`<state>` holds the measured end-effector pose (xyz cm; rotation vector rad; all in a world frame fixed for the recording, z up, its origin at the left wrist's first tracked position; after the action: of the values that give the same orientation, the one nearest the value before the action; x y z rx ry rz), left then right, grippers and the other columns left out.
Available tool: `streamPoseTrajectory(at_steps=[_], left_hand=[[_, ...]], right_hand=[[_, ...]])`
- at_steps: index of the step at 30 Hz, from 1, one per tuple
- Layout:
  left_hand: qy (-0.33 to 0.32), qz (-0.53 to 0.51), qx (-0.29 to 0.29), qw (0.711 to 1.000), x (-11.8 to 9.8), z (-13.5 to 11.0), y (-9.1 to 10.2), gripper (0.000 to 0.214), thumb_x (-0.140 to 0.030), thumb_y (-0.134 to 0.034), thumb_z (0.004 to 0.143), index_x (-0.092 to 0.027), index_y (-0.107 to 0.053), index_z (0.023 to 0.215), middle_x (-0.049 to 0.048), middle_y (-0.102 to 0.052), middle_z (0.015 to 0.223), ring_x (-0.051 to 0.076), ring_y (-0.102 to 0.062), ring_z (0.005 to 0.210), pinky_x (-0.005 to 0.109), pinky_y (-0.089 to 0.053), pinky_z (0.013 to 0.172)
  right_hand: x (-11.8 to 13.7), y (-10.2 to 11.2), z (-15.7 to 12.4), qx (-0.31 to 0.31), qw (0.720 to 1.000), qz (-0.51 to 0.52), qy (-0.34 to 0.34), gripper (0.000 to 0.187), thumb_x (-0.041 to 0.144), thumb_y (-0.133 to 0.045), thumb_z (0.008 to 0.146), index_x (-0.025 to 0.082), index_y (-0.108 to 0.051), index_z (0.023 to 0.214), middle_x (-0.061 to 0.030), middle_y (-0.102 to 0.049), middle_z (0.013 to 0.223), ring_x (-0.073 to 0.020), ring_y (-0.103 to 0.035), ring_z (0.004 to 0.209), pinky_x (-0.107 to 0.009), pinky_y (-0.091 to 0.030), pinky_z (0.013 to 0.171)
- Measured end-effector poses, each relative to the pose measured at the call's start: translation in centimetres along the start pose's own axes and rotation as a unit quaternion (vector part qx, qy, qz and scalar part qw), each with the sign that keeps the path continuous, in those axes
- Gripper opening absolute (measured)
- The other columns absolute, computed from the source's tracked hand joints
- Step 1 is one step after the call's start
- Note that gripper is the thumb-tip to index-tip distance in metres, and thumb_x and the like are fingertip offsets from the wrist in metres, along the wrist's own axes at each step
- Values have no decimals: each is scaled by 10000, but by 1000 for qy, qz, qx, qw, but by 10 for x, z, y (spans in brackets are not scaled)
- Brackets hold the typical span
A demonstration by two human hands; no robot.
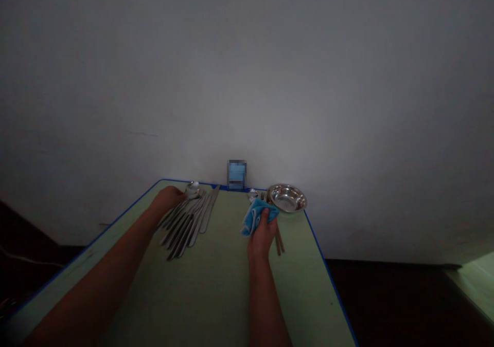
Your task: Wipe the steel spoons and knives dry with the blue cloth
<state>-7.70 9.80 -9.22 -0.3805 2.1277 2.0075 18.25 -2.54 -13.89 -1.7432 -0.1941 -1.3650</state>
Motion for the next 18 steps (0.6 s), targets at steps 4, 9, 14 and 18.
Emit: streamPoseTrajectory(at_steps=[4, 9, 14, 18], left_hand=[[-37, -31, -2, 999, -12, 1, 3, 274, -324, -526, 736, -122, -710, 728, 116, -702, 745, 241, -645, 783, 249, -400, 620], [-84, -83, 10, 993, -25, -1, 2, 306, -371, -512, 709, -130, -698, 676, 32, -628, 587, 186, -591, 661, 229, -372, 564], [-120, -121, 27, 985, -36, -5, -2, 309, -378, -490, 693, -134, -657, 605, 7, -545, 511, 169, -529, 595, 238, -350, 536], [-153, -147, 43, 976, -48, -12, -2, 295, -378, -474, 693, -154, -634, 586, 1, -530, 502, 172, -511, 602, 241, -348, 542]], right_hand=[[-2, 0, 1, -2, 1000, -5, 0, 258, 440, -587, 756, 193, -564, 825, 54, -615, 668, -83, -579, 563, -196, -481, 507], [-4, 0, 1, 2, 1000, -8, 1, 241, 429, -582, 764, 197, -567, 828, 55, -622, 692, -80, -582, 588, -204, -487, 550], [-6, -1, 2, 6, 1000, -10, 5, 267, 445, -577, 763, 198, -573, 864, 44, -638, 731, -82, -587, 597, -220, -494, 575], [-7, -1, 3, 21, 999, -24, 18, 302, 471, -569, 763, 199, -570, 895, 37, -638, 735, -91, -590, 604, -231, -497, 585]])
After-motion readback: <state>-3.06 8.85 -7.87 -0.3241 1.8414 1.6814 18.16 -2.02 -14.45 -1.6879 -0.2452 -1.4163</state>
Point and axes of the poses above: each hand's wrist, its own z-axis towards the middle knuckle, its own y-axis out of the back of the hand, x = y × z, the point moved 2 cm from there along z, towards the middle knuckle
